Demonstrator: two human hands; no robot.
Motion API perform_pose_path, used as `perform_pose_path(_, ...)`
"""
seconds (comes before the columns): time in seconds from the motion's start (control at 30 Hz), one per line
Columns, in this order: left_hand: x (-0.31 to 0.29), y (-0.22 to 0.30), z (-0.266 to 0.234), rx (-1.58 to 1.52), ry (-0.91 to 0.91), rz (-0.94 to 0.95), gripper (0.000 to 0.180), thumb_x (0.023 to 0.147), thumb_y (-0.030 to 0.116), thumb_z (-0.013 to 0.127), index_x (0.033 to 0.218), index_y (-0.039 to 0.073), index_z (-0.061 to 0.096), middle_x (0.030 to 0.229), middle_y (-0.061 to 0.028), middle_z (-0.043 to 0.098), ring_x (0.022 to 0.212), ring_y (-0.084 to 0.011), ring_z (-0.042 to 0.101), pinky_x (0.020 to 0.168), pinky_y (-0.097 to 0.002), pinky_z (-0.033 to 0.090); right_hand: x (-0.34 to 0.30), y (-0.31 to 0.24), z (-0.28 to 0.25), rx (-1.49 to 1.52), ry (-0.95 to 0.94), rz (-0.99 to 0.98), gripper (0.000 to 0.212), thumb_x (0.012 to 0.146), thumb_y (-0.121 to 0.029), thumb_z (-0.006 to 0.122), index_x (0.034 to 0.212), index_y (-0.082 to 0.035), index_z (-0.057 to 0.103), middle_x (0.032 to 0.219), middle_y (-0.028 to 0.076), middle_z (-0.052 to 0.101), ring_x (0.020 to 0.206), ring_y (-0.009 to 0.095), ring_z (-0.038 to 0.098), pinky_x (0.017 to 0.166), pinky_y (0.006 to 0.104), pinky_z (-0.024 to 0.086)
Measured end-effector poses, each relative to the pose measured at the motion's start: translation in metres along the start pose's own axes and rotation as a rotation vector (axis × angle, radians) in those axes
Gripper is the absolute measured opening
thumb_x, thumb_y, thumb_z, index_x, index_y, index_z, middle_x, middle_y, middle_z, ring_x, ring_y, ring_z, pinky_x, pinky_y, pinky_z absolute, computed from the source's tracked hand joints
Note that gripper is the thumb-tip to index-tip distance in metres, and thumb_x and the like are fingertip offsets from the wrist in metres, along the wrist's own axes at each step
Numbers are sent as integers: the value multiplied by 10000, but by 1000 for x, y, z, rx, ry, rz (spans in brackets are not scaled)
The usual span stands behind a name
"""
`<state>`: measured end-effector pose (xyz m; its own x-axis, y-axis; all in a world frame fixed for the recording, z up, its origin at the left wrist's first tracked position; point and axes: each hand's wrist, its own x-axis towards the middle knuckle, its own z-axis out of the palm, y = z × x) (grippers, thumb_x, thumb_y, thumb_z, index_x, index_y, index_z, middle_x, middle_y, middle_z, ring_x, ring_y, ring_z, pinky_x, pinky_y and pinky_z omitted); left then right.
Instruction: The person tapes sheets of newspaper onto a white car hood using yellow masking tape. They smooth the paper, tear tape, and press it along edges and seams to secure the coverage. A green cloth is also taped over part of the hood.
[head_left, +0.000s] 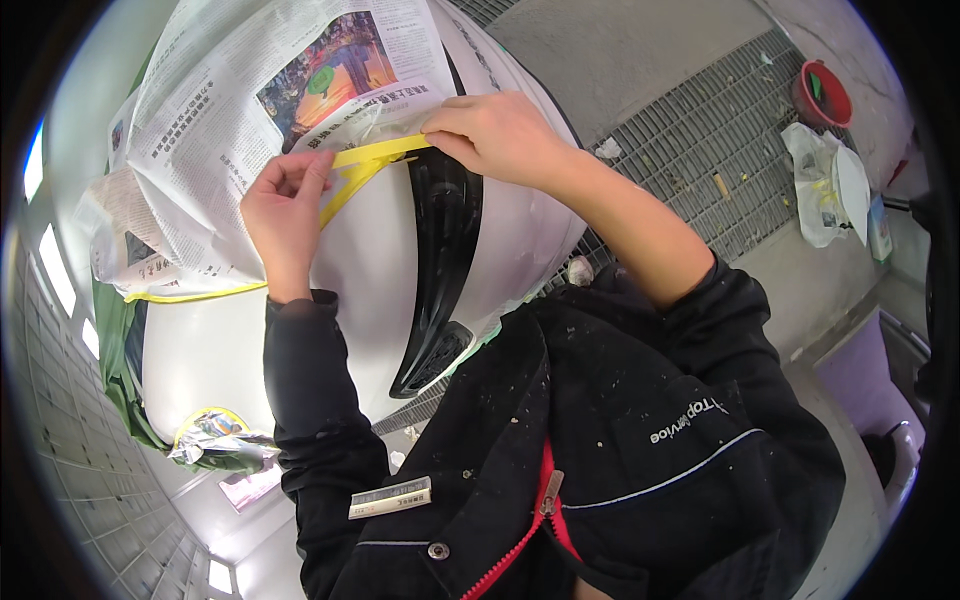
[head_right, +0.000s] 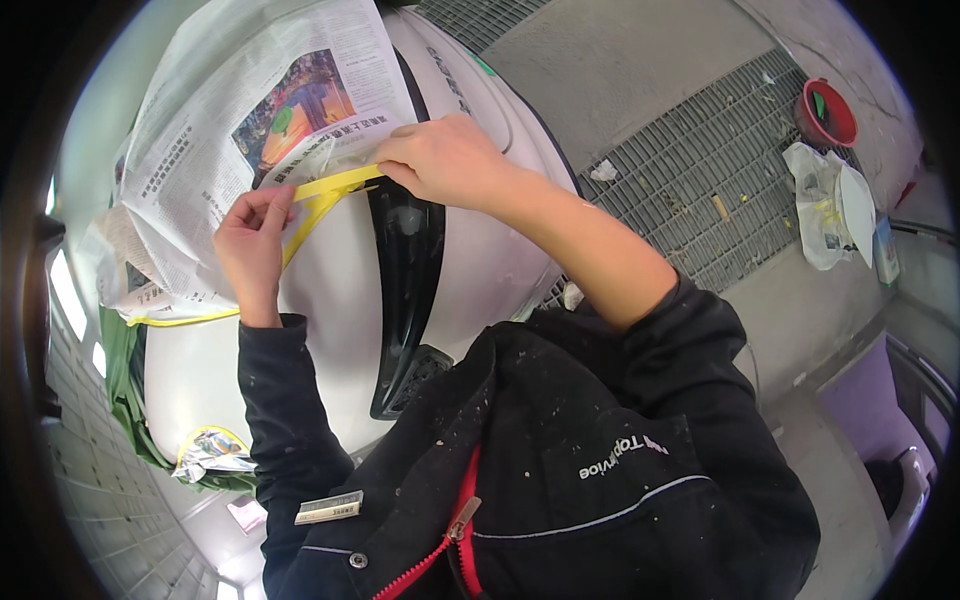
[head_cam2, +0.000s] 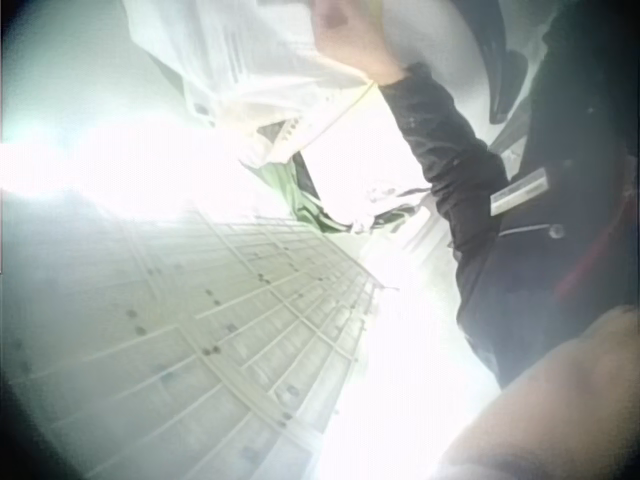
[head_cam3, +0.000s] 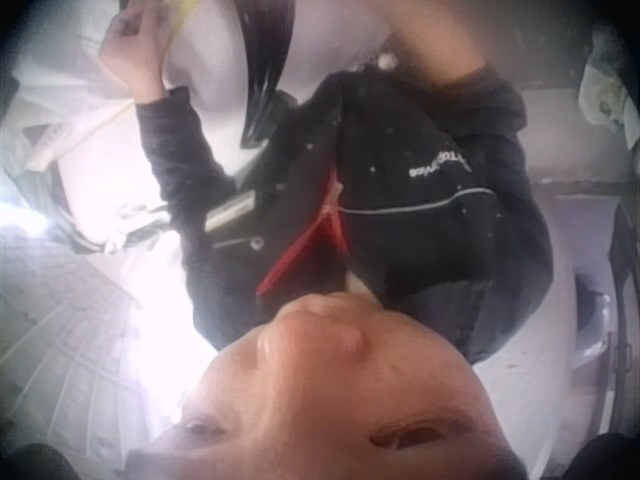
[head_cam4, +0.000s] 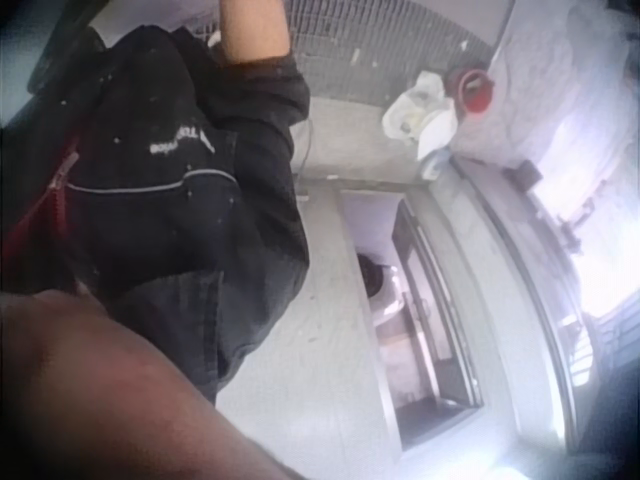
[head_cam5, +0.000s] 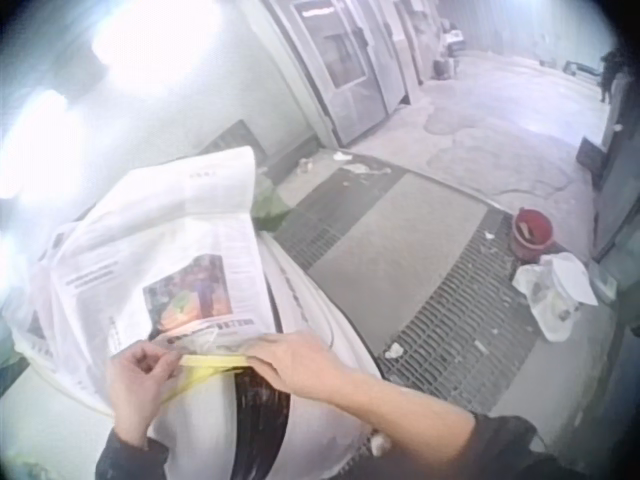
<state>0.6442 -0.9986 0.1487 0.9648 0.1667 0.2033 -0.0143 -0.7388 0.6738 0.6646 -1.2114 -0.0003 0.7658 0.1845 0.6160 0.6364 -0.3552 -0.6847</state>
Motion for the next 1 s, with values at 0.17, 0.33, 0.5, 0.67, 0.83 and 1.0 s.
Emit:
perform_pose_path(0.17,-11,-10,6,156,65,72,153,866,42,798,795,-35,686,679,-45,683,607,-93,599,581,-258,486,2,-1,19,-67,-51,187,155,899,-219,642,941,-136,767,918,70,751,804,337,706,696,450,565)
perform_pose_path(0.33,-14,2,4,360,118,139,105,855,29,781,884,-29,698,724,-84,693,639,-145,620,606,-295,498,20,14,24,16,-160,710,167,819,-188,649,894,-105,773,864,110,748,788,322,716,703,426,564)
perform_pose_path(0.5,-19,24,8,785,-322,1038,408,827,122,769,1210,2,700,1169,-123,721,1254,-370,613,1083,-507,423,-12,48,1,340,95,794,200,852,-191,667,983,-75,763,755,123,695,715,282,679,672,398,527)
perform_pose_path(0.67,-17,35,37,872,-475,1105,496,816,113,791,1283,13,654,1175,-127,709,1238,-366,614,1117,-524,402,-33,29,-3,456,239,415,316,881,-165,682,1195,-144,704,837,88,628,718,264,655,640,399,513)
perform_pose_path(0.83,-5,44,42,54,-468,309,414,805,20,846,1175,19,659,1059,-94,717,970,-216,703,862,-345,556,-20,-15,-17,247,208,56,407,845,-98,707,1241,-188,684,940,49,630,830,257,661,615,388,530)
perform_pose_path(1.0,4,46,34,-57,-546,166,169,855,-21,799,972,10,681,986,-26,716,798,-82,660,714,-233,526,2,-30,-11,186,237,-166,500,821,-65,713,1299,-207,664,957,26,641,776,246,654,594,372,528)
